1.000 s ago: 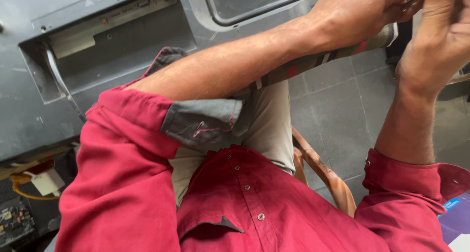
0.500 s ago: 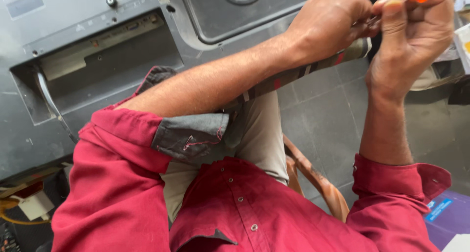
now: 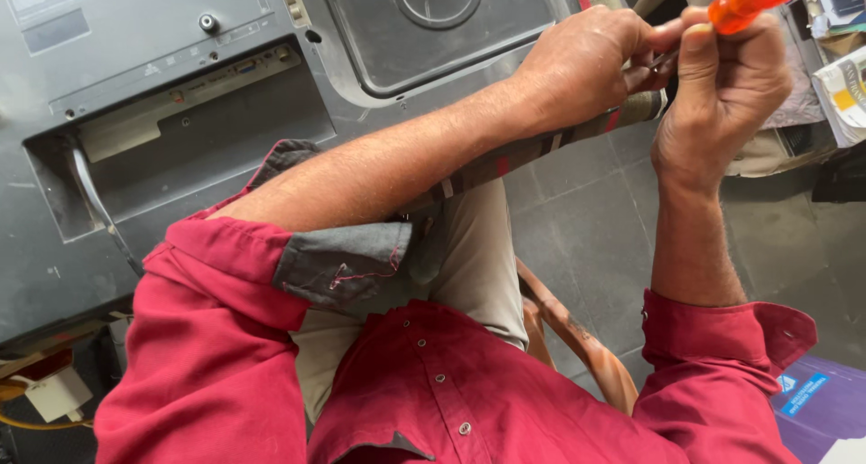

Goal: The person uses a screwdriver to remove multiple screws from the back panel of a television. They systematically unscrew fasteners across the rear casing while seated in a workshop environment.

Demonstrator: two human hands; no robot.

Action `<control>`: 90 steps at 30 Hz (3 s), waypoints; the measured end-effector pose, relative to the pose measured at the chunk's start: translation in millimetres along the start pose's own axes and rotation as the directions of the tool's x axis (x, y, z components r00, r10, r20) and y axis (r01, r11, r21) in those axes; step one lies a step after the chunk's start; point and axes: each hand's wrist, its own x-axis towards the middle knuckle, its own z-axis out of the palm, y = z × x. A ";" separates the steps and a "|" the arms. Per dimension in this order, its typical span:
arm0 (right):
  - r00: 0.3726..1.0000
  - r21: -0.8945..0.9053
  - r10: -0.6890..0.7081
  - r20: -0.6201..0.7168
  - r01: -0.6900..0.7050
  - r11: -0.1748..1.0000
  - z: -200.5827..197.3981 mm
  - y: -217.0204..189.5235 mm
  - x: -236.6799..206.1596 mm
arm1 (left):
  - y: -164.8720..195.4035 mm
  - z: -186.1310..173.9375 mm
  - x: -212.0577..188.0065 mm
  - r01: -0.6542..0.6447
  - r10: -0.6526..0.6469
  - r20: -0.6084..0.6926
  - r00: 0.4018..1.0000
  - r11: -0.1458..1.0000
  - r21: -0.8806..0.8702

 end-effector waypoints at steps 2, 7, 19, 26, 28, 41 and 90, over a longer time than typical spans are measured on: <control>1.000 -0.018 0.009 0.006 -0.009 1.000 -0.3 1.2 0.6 | 0.7 0.2 -0.2 0.042 -0.042 0.053 0.998 0.999 0.001; 0.996 0.040 -0.080 0.030 0.078 0.996 2.3 2.5 3.3 | 8.9 -9.0 -8.7 -0.037 0.028 -0.109 0.994 0.996 -0.082; 0.996 -0.062 -0.046 0.081 0.051 0.997 3.8 0.3 7.8 | 48.0 -120.5 -95.6 0.142 -0.293 -0.081 0.953 0.665 -0.733; 0.987 -0.094 -0.114 0.116 0.126 0.988 -1.2 -7.1 18.1 | 42.0 -127.4 -94.8 0.301 -0.382 0.144 0.913 0.389 -0.871; 0.983 -0.096 -0.142 0.116 0.153 0.984 -4.4 -10.1 22.1 | 36.0 -121.3 -91.5 0.307 -0.374 0.149 0.915 0.409 -0.859; 0.992 -0.090 -0.058 0.109 0.068 0.994 3.4 -7.9 18.6 | 14.6 -50.0 -45.0 0.147 -0.172 -0.016 0.985 0.884 -0.443; 0.989 -0.103 -0.086 0.122 0.099 0.990 -1.0 -1.6 14.0 | 6.6 2.9 2.1 0.169 -0.170 0.030 0.985 0.985 0.035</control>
